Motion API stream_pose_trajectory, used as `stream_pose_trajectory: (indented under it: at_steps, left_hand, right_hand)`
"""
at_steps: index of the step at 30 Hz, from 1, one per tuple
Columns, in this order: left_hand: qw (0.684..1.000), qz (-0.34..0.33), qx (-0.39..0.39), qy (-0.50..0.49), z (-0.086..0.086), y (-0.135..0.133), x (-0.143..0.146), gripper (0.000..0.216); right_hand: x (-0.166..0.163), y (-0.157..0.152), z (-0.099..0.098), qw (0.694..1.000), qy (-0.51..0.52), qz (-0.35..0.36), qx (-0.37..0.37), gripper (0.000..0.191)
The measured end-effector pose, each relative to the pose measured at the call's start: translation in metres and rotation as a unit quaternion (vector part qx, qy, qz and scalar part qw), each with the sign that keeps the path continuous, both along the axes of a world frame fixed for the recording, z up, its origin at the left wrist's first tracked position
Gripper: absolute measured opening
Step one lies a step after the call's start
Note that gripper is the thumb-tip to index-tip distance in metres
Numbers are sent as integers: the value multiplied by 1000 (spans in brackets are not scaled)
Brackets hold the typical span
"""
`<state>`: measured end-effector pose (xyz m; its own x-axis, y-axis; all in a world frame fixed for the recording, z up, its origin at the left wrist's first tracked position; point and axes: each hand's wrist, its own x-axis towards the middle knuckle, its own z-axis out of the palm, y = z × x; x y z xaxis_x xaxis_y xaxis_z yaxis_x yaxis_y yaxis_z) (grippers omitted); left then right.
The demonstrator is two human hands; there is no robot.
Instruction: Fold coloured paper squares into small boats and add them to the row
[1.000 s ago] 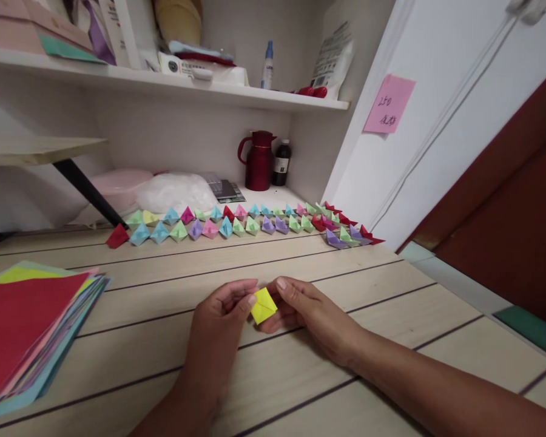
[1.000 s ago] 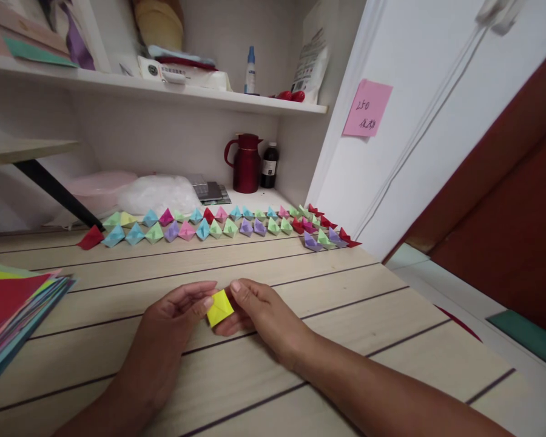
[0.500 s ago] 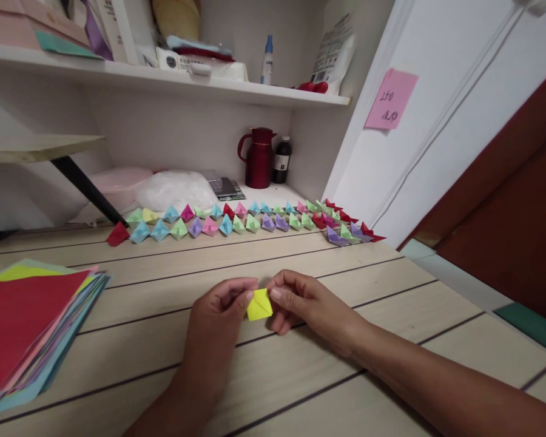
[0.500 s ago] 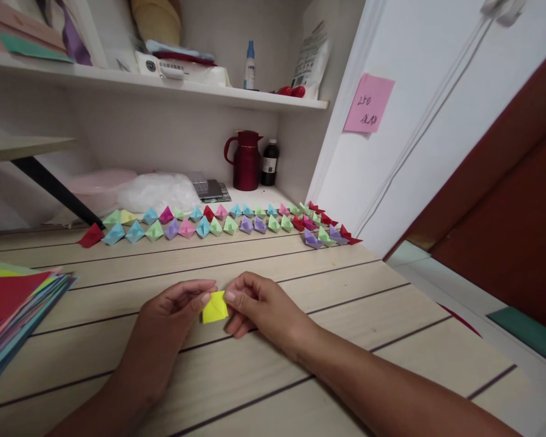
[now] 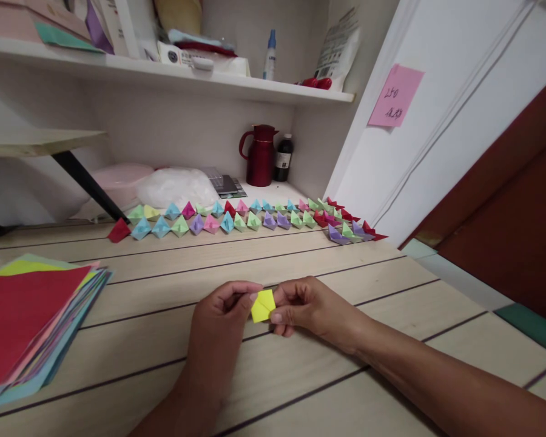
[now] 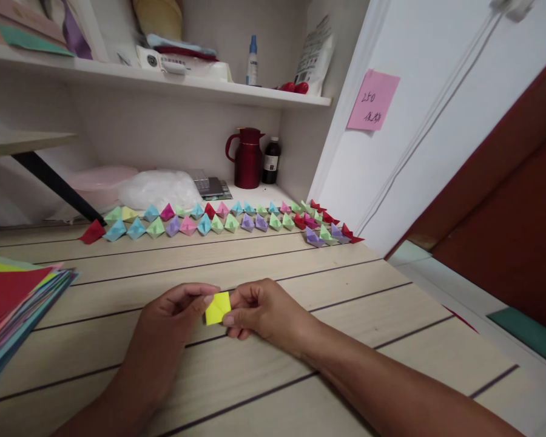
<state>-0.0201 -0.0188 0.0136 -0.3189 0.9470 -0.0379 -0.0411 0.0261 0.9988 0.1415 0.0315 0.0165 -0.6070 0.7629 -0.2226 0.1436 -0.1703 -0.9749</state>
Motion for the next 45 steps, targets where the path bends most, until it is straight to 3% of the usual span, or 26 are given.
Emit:
stream_pose_trajectory:
  at_steps: [11, 20, 27, 33, 38, 45]
  left_hand:
    - [994, -27, -14, -105, -2, 1, -2, 16]
    - [999, 24, 1, -48, 1, 0, -3, 14]
    - [1000, -2, -7, -6, 1, 0, -3, 10]
    - [991, -84, 83, 66, -5, 1, -5, 18]
    - [976, -74, 118, 168, -7, 4, -9, 21]
    - [967, -72, 124, 212, -5, 1, -7, 20]
  right_hand:
    - [-12, -15, 1, 999, 41, 22, -7, 38]
    - [-7, -5, -1, 995, 86, 22, -43, 49]
    - [-5, -4, -5, 996, 58, 33, -52, 35]
    - [-3, -1, -2, 995, 54, 64, -50, 37]
    - [-1, -1, 4, 992, 78, 88, -42, 43]
    - [-6, -3, 0, 992, 105, 21, -63, 47]
